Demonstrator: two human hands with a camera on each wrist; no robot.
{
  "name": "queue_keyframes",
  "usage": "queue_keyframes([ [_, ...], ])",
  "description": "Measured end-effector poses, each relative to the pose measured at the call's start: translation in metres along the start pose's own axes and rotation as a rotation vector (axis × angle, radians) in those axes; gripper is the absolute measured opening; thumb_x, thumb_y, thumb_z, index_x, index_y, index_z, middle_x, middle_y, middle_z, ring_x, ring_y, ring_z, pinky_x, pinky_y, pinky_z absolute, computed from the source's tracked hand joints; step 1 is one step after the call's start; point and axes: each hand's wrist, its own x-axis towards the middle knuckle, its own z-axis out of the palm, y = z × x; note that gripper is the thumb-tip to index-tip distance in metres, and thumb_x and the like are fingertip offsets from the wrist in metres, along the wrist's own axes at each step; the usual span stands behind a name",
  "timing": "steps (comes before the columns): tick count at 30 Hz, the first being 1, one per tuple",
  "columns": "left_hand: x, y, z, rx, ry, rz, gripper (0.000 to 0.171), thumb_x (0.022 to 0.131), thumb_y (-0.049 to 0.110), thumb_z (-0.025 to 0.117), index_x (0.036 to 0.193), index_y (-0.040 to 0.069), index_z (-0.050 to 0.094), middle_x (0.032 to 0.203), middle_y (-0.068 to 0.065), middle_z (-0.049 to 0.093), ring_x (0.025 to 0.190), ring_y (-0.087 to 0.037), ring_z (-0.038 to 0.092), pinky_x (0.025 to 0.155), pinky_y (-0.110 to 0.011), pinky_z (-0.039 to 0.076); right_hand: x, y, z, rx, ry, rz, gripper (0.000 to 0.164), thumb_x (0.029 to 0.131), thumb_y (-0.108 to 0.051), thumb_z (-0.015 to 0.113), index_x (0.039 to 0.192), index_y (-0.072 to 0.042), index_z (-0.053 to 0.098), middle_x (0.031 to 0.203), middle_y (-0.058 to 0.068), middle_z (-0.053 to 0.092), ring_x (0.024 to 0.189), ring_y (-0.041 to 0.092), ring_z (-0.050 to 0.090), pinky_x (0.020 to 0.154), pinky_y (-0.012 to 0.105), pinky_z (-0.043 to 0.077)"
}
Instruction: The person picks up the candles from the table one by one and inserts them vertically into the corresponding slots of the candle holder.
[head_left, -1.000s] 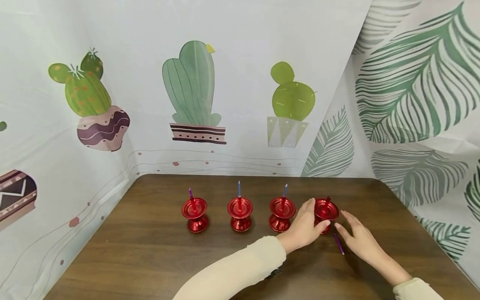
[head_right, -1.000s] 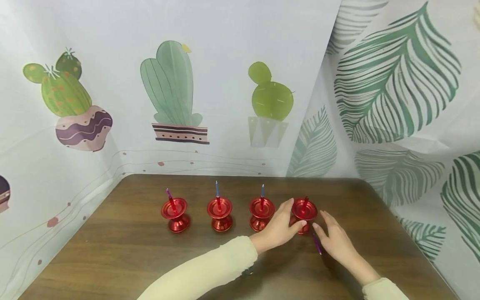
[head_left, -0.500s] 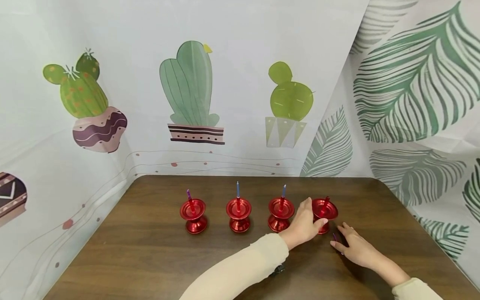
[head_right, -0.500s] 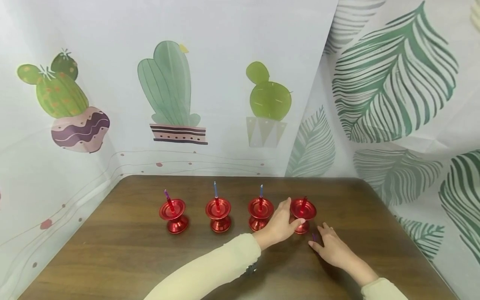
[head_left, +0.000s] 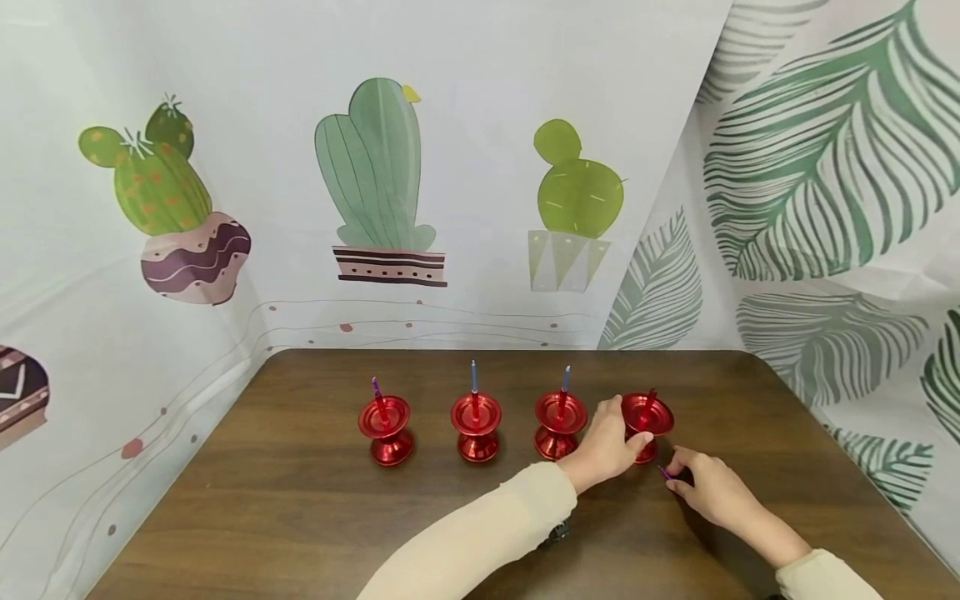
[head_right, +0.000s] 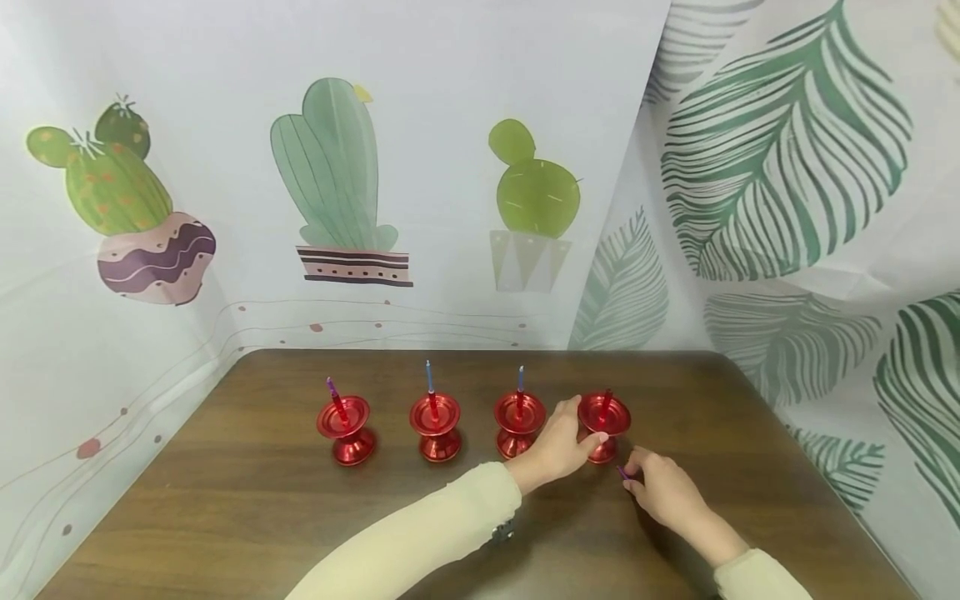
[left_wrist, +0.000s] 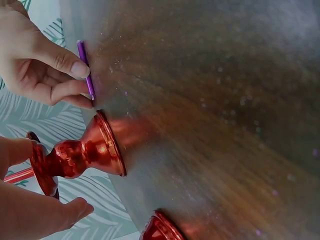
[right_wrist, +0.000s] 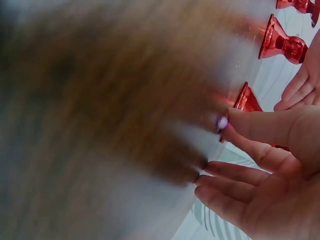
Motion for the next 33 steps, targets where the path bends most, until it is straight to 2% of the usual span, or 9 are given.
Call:
queue_keyframes([
  [3, 0.0, 0.0, 0.0, 0.002, 0.004, 0.002, 0.068, 0.09, 0.028, 0.069, 0.143, 0.0, 0.037, 0.137, -0.011, 0.047, 0.124, -0.015, 0.05, 0.099, -0.026, 0.044, 0.0, 0.0, 0.001, -0.005, 0.01, 0.005, 0.027, 0.075, 0.002, 0.075, 0.069, -0.013, 0.054, 0.108, 0.033, 0.063, 0.076, 0.027, 0.063, 0.059, 0.039, 0.047],
  [9, -0.001, 0.001, -0.002, 0.003, 0.004, -0.007, 0.067, 0.09, 0.028, 0.069, 0.142, 0.0, 0.038, 0.136, -0.011, 0.047, 0.124, -0.015, 0.049, 0.099, -0.025, 0.044, 0.001, 0.001, 0.0, -0.006, -0.007, -0.023, 0.029, 0.072, 0.012, 0.066, 0.067, -0.011, 0.05, 0.11, 0.033, 0.06, 0.089, 0.035, 0.063, 0.064, 0.038, 0.049],
  [13, -0.001, 0.002, -0.002, 0.009, 0.006, -0.002, 0.066, 0.09, 0.028, 0.069, 0.142, 0.0, 0.039, 0.135, -0.011, 0.048, 0.124, -0.015, 0.048, 0.1, -0.024, 0.043, 0.004, 0.005, -0.008, 0.017, -0.012, 0.002, 0.026, 0.07, 0.015, 0.059, 0.069, -0.01, 0.049, 0.086, 0.014, 0.059, 0.079, 0.027, 0.058, 0.063, 0.035, 0.045],
  [17, -0.002, 0.002, -0.002, 0.006, 0.009, 0.003, 0.066, 0.089, 0.028, 0.07, 0.141, 0.0, 0.039, 0.133, -0.01, 0.049, 0.124, -0.016, 0.049, 0.1, -0.025, 0.043, 0.01, 0.008, -0.023, 0.044, 0.011, 0.058, 0.017, 0.077, 0.01, 0.06, 0.075, -0.005, 0.053, 0.074, 0.003, 0.049, 0.068, 0.02, 0.047, 0.06, 0.034, 0.04],
  [22, -0.001, 0.002, -0.001, 0.009, 0.008, 0.009, 0.065, 0.089, 0.028, 0.069, 0.141, 0.0, 0.039, 0.133, -0.01, 0.049, 0.123, -0.015, 0.049, 0.099, -0.025, 0.044, 0.02, 0.009, -0.043, 0.083, 0.093, 0.129, 0.004, 0.088, 0.003, 0.058, 0.084, 0.002, 0.057, 0.075, 0.009, 0.056, 0.069, 0.024, 0.052, 0.06, 0.04, 0.043],
  [26, -0.001, 0.002, -0.001, 0.012, 0.005, 0.006, 0.066, 0.09, 0.028, 0.069, 0.141, 0.0, 0.039, 0.133, -0.01, 0.049, 0.124, -0.016, 0.049, 0.099, -0.025, 0.044, 0.027, 0.002, -0.051, 0.123, 0.257, 0.116, 0.005, 0.09, 0.002, 0.059, 0.087, 0.006, 0.059, 0.084, 0.02, 0.06, 0.075, 0.028, 0.055, 0.065, 0.042, 0.044],
  [29, -0.001, 0.002, -0.001, 0.005, 0.004, 0.001, 0.066, 0.09, 0.029, 0.069, 0.141, 0.0, 0.039, 0.133, -0.01, 0.049, 0.124, -0.016, 0.049, 0.1, -0.025, 0.044, 0.035, -0.007, -0.054, 0.255, 0.342, 0.1, 0.011, 0.093, -0.003, 0.06, 0.092, 0.007, 0.06, 0.097, 0.022, 0.065, 0.081, 0.012, 0.057, 0.068, 0.026, 0.046],
  [31, -0.001, 0.002, -0.001, -0.004, 0.003, -0.003, 0.066, 0.09, 0.029, 0.069, 0.141, 0.0, 0.039, 0.133, -0.011, 0.049, 0.124, -0.016, 0.049, 0.1, -0.026, 0.043, 0.041, -0.013, -0.057, 0.414, 0.349, 0.103, 0.016, 0.096, -0.01, 0.059, 0.096, 0.006, 0.06, 0.103, 0.011, 0.067, 0.085, 0.0, 0.055, 0.07, 0.015, 0.045],
  [33, -0.001, 0.002, -0.001, -0.013, 0.002, -0.004, 0.066, 0.09, 0.028, 0.069, 0.141, 0.0, 0.039, 0.132, -0.011, 0.049, 0.124, -0.017, 0.049, 0.1, -0.027, 0.044, 0.047, -0.018, -0.058, 0.63, 0.329, 0.105, 0.017, 0.097, -0.015, 0.058, 0.1, 0.001, 0.061, 0.106, -0.004, 0.067, 0.089, -0.009, 0.053, 0.074, 0.006, 0.042],
])
